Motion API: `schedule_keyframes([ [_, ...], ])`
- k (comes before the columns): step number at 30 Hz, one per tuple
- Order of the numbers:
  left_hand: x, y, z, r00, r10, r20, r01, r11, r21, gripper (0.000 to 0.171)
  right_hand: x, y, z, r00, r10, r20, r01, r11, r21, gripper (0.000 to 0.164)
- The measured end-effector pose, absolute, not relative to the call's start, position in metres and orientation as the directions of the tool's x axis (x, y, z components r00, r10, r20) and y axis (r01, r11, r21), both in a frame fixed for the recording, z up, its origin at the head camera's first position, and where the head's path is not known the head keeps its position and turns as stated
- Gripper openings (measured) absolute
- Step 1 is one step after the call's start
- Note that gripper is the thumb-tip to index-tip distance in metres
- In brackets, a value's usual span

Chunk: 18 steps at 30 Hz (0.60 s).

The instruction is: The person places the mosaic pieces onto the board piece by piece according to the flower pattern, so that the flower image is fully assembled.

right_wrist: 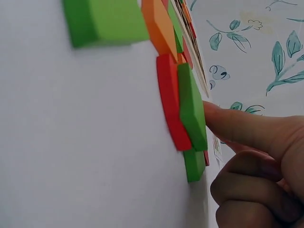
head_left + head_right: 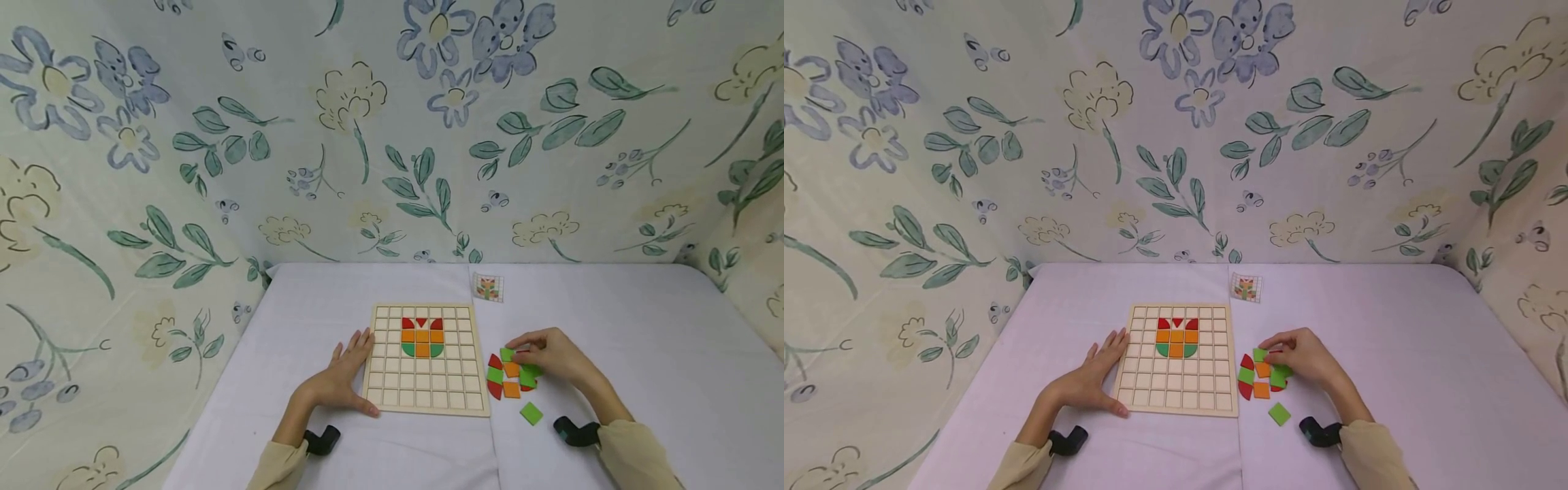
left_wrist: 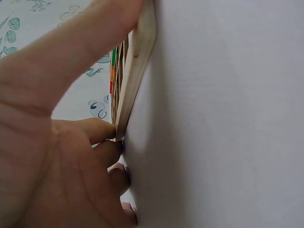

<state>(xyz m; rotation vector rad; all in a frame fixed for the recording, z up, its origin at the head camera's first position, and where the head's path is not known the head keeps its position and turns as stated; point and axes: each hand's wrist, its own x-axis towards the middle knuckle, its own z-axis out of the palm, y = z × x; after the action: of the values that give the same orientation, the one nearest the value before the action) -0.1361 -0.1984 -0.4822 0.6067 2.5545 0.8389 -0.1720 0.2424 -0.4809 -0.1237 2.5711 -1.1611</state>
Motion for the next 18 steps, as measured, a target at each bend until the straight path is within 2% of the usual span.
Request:
schedule_keyframes([
  [9,-0.1370,-0.1995,-0.4837,-0.834,0.503,-0.226,0.270,0.730,0.628,0.143,-0.1762,0.2396,-0.4818,-0.969,-0.078,-0.236,0.122,0.679,-0.724,0.031],
  [18,-0.1370,-0.1992,-0.4841,-0.828,0.513,-0.227,0.275,0.724,0.632,0.142,-0.1802,0.2343,-0.4817,-0.967,-0.060,-0.249,0.150,0.656,-0.740,0.033],
])
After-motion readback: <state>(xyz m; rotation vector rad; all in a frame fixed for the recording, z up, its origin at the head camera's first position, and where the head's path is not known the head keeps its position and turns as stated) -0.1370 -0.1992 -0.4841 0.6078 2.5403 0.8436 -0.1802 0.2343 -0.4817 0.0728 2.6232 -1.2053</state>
